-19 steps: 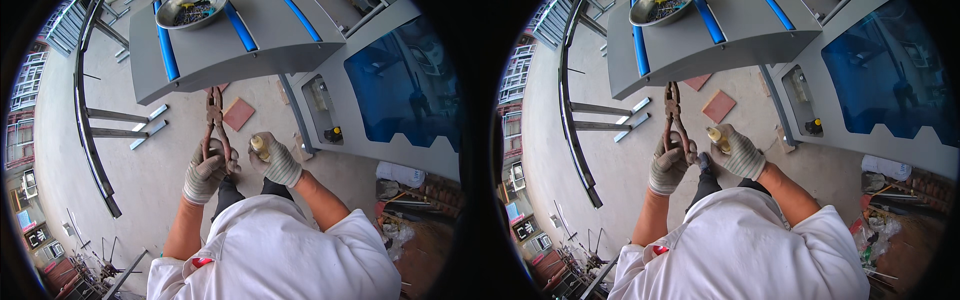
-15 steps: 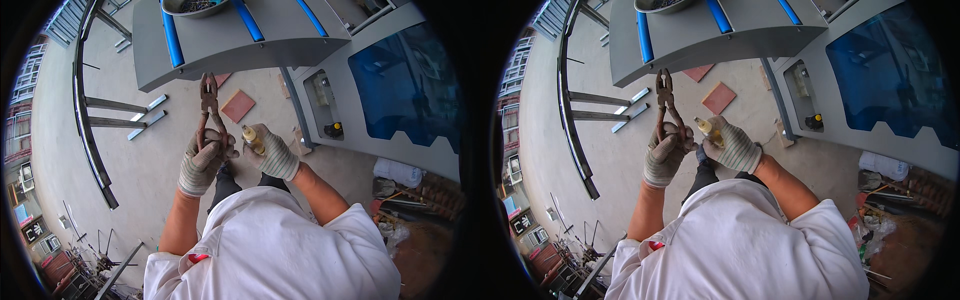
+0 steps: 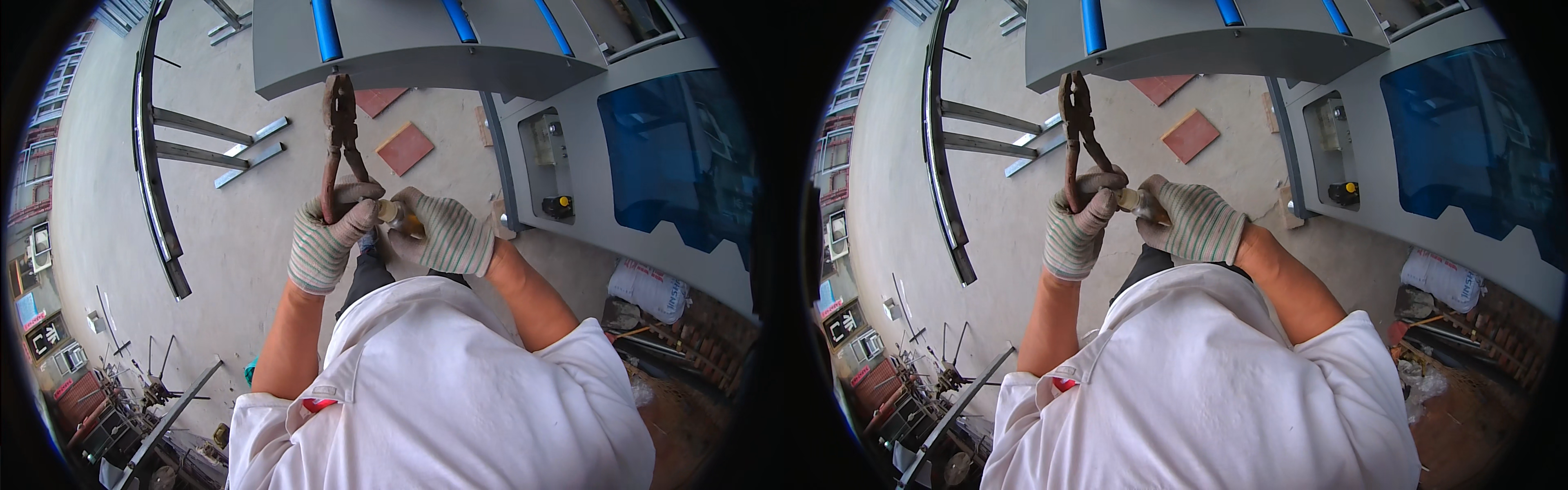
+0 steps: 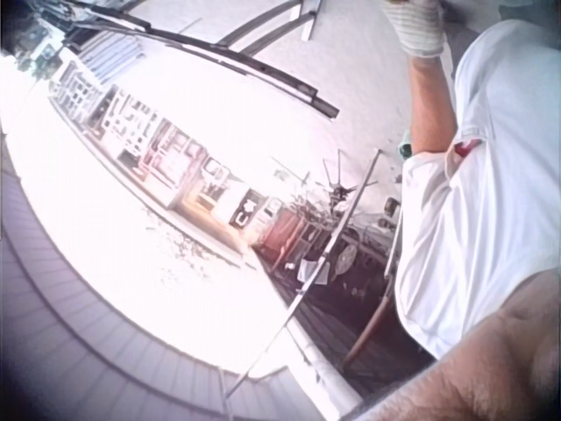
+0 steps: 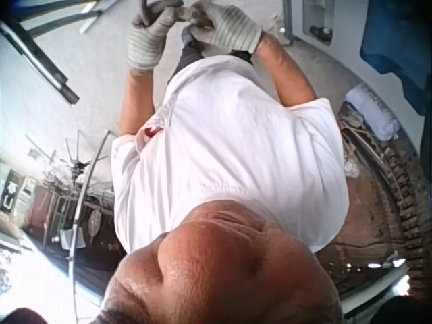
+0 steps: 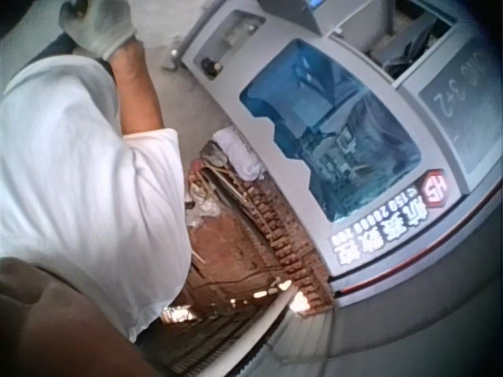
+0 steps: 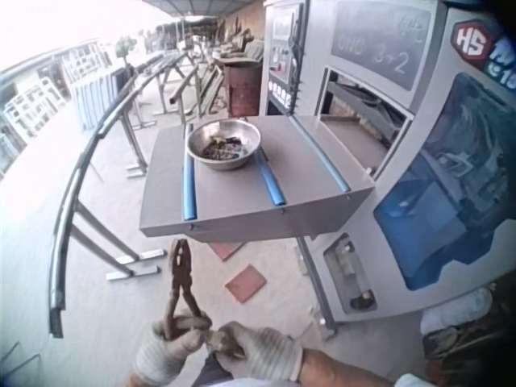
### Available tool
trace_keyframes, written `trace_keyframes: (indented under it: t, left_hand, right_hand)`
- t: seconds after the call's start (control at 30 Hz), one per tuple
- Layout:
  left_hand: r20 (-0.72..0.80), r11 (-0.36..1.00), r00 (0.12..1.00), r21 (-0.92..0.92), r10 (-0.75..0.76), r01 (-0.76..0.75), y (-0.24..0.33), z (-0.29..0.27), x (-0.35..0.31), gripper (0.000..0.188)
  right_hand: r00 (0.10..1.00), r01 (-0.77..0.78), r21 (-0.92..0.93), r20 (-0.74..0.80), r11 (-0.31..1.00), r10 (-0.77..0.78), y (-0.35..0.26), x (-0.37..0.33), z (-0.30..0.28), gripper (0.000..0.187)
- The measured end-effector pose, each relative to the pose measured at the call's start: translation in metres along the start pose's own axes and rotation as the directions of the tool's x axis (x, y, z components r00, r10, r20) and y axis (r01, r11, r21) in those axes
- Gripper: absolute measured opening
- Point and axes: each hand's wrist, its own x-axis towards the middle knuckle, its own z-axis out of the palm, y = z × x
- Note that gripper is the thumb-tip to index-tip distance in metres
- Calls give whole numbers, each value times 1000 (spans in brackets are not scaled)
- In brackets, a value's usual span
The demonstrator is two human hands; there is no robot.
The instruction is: The person retrieves a bottle of oil from a machine, applies it to the pivot of a pair of pliers, and then uses a metal rod to scrape and clean the pliers' jaws while seated on the floor.
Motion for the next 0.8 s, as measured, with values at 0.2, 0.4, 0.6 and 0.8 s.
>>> trace_keyframes:
  t: [0.2, 0.4, 0.6, 0.8]
  left_hand:
    - [-30, 997, 997, -1, 75, -75, -1, -7, -7, 25]
    - [-90, 987, 983, 20, 158, -157, -7, 1, -9, 20]
    - [-166, 978, 980, -158, 108, -134, -14, 8, -7, 16]
    - [-169, 979, 984, -187, 54, -86, -13, 9, -10, 17]
  right_hand:
    - [994, 36, 422, 75, 906, -75, 4, -8, 4, 28]
    - [996, 83, 305, -39, 949, -75, 4, -15, 10, 31]
    - [964, 143, 59, -236, 988, -126, 3, -17, 15, 35]
    - [956, 139, 259, -288, 956, -61, 5, -23, 15, 36]
